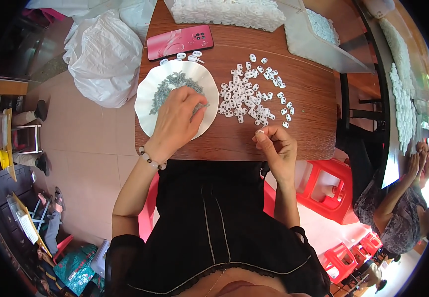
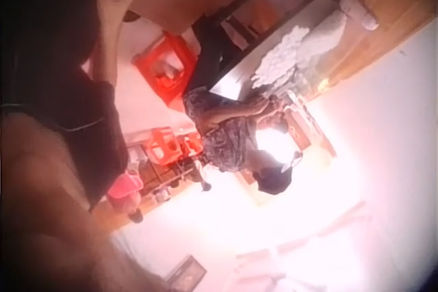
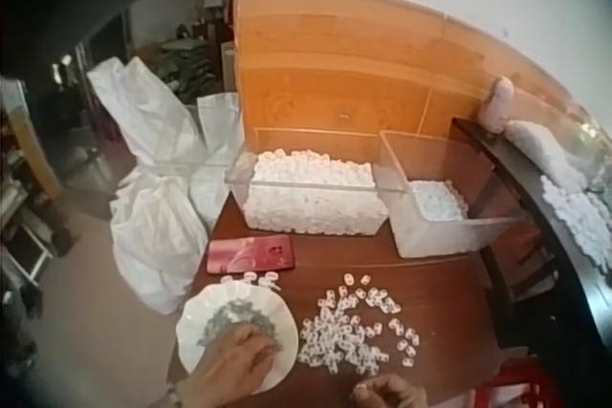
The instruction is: Assembling small white plastic components and grey rings by hand at a workshop table.
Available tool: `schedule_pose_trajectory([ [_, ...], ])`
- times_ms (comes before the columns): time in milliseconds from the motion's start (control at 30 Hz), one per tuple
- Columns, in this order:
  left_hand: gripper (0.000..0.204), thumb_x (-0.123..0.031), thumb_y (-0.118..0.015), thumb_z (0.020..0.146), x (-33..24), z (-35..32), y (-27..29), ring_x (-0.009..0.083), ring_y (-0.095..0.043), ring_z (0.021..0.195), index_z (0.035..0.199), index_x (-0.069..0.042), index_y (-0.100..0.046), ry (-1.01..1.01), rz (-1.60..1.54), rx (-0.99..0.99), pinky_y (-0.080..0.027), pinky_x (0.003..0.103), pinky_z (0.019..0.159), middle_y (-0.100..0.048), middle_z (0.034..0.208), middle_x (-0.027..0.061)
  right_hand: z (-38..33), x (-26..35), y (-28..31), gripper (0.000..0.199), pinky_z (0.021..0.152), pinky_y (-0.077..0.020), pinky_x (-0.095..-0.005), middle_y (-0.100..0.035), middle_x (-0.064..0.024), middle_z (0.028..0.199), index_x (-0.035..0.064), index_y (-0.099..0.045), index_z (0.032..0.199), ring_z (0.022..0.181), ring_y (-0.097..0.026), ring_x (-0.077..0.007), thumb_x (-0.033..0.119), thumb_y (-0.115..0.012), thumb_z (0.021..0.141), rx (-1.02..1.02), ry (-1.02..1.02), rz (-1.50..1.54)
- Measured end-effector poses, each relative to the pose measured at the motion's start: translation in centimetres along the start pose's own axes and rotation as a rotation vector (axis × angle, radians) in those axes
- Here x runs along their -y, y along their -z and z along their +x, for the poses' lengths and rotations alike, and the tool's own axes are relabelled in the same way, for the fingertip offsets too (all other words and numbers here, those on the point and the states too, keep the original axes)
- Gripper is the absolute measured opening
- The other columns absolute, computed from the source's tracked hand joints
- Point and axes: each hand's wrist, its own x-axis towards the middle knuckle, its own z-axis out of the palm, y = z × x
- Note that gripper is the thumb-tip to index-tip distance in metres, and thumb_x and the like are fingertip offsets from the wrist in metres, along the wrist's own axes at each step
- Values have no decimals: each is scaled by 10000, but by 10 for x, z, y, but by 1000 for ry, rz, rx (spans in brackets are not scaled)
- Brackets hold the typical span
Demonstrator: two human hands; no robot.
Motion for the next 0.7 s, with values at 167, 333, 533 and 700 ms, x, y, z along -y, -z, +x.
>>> schedule_pose_trajectory([
  [167, 125, -39, -630, 795, 15, 14, -12, 300, -528, 882, 915, -37, -590, -49, 81, -9, -444, 392, 758, -521, 893, 113, -2, -2, 2, 82, 686, -432, -191, -636, -12, 804, -5, -625, 903, 739, -551, -48, 77, -623, 899, -3, -9, -4],
  [333, 141, -49, -650, 788, 12, 19, -8, 297, -522, 885, 908, -38, -577, -18, 70, 55, -440, 388, 766, -506, 895, 107, 0, -3, 0, 86, 689, -435, -192, -635, -10, 804, -8, -624, 897, 740, -553, -49, 78, -622, 901, -3, 6, -9],
  [533, 123, -50, -656, 787, 17, 15, -13, 289, -515, 897, 881, -32, -579, -39, 62, 37, -441, 380, 766, -494, 913, 101, 3, -8, -1, 91, 683, -436, -191, -632, -2, 799, -9, -625, 897, 737, -549, -45, 82, -624, 901, 14, 8, -4],
  [700, 94, -46, -655, 790, 17, 12, -16, 287, -514, 897, 845, -28, -581, -33, 73, 20, -445, 380, 752, -489, 917, 101, 3, -10, -3, 88, 673, -433, -184, -628, 5, 796, -11, -625, 899, 731, -545, -40, 78, -623, 901, 26, -1, -7],
])
